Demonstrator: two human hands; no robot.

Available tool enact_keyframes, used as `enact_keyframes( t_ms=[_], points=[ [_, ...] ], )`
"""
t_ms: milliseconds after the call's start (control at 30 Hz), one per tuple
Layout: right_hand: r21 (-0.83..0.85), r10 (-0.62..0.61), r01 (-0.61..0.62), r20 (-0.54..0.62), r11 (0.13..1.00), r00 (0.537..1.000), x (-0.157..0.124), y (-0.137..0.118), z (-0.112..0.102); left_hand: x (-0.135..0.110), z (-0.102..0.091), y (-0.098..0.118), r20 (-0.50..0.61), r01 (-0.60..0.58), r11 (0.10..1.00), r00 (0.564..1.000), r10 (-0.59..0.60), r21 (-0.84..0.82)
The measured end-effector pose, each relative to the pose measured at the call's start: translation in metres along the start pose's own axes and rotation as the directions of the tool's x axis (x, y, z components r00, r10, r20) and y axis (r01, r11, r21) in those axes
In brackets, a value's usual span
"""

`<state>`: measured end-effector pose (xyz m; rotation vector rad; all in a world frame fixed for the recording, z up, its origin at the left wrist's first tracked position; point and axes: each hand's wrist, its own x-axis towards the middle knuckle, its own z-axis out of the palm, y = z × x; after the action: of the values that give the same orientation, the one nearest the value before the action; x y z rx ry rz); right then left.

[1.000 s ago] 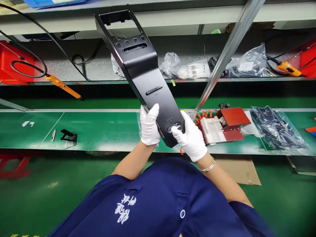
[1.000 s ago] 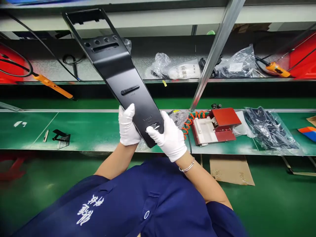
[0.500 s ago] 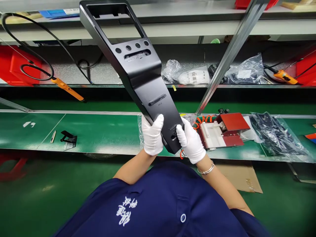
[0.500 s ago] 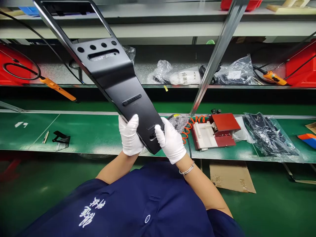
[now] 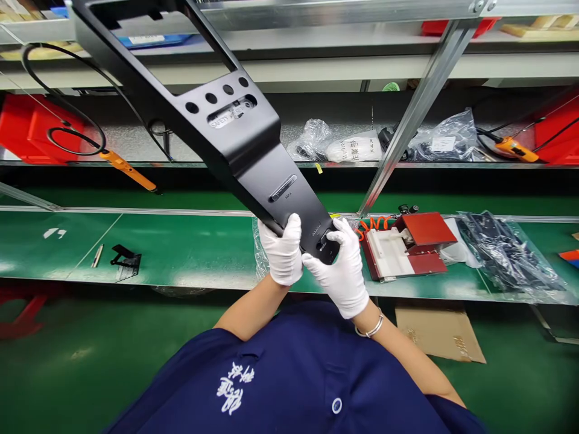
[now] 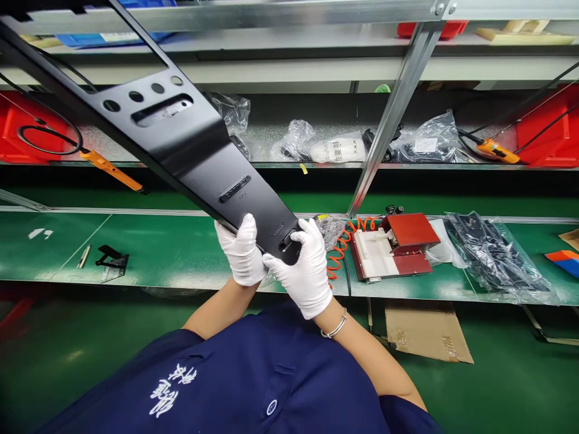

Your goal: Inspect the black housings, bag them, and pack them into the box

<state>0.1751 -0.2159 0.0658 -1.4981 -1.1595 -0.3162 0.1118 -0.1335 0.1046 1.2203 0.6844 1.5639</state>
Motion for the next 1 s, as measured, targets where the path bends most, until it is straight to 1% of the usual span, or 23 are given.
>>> enact_keyframes(
  t_ms=[100,167,200,267,367,467,533,700,767,833,900,967,1000],
  points=[
    [0.027,0.010,-0.011,0.010,1.000,1.000,0.000,-0.001,0.001,-0.001,0.000,-0.002,-0.046,-0.009,1.000,0.999,0.009,0.003],
    [0.059,0.008,-0.010,0.025,0.998,1.000,0.000,0.000,-0.001,0.000,-0.001,-0.004,-0.046,-0.031,0.999,0.999,0.029,-0.029],
    [0.081,0.016,-0.019,0.031,0.997,0.999,0.000,0.001,-0.003,0.001,-0.001,-0.005,-0.035,-0.039,0.998,0.999,0.037,-0.054],
    [0.111,0.072,-0.078,0.052,0.991,0.996,0.001,0.006,-0.007,0.003,-0.002,-0.005,-0.002,-0.034,0.993,0.999,0.034,-0.117],
    [0.072,0.157,-0.168,0.132,0.983,0.979,0.006,0.013,-0.010,0.003,-0.001,-0.002,0.055,0.018,0.977,0.998,-0.007,-0.211],
    [0.023,0.146,-0.156,0.239,0.988,0.960,0.011,0.018,-0.010,-0.001,0.001,0.001,0.091,0.065,0.963,0.995,-0.043,-0.263],
    [0.020,0.131,-0.141,0.258,0.990,0.957,0.014,0.020,-0.009,-0.003,0.002,0.002,0.093,0.085,0.964,0.994,-0.063,-0.251],
    [0.028,0.140,-0.149,0.218,0.988,0.966,0.017,0.022,-0.008,-0.002,0.004,-0.001,0.079,0.105,0.972,0.993,-0.090,-0.211],
    [0.068,0.152,-0.170,0.207,0.983,0.966,0.018,0.023,-0.011,0.000,0.005,-0.002,0.092,0.099,0.971,0.992,-0.081,-0.216],
    [0.128,0.163,-0.185,0.163,0.974,0.973,0.017,0.023,-0.015,0.003,0.004,-0.004,0.081,0.089,0.971,0.994,-0.073,-0.220],
    [0.150,0.141,-0.152,0.083,0.977,0.987,0.015,0.021,-0.017,0.006,0.003,-0.004,0.049,0.072,0.971,0.997,-0.062,-0.228],
    [0.104,0.071,-0.073,0.022,0.992,0.997,0.011,0.018,-0.016,0.009,0.002,-0.004,0.026,0.044,0.971,0.999,-0.039,-0.237],
    [0.073,0.034,-0.034,0.013,0.997,0.999,0.009,0.016,-0.014,0.009,0.002,-0.003,0.022,0.032,0.970,0.999,-0.028,-0.240]
  ],
)
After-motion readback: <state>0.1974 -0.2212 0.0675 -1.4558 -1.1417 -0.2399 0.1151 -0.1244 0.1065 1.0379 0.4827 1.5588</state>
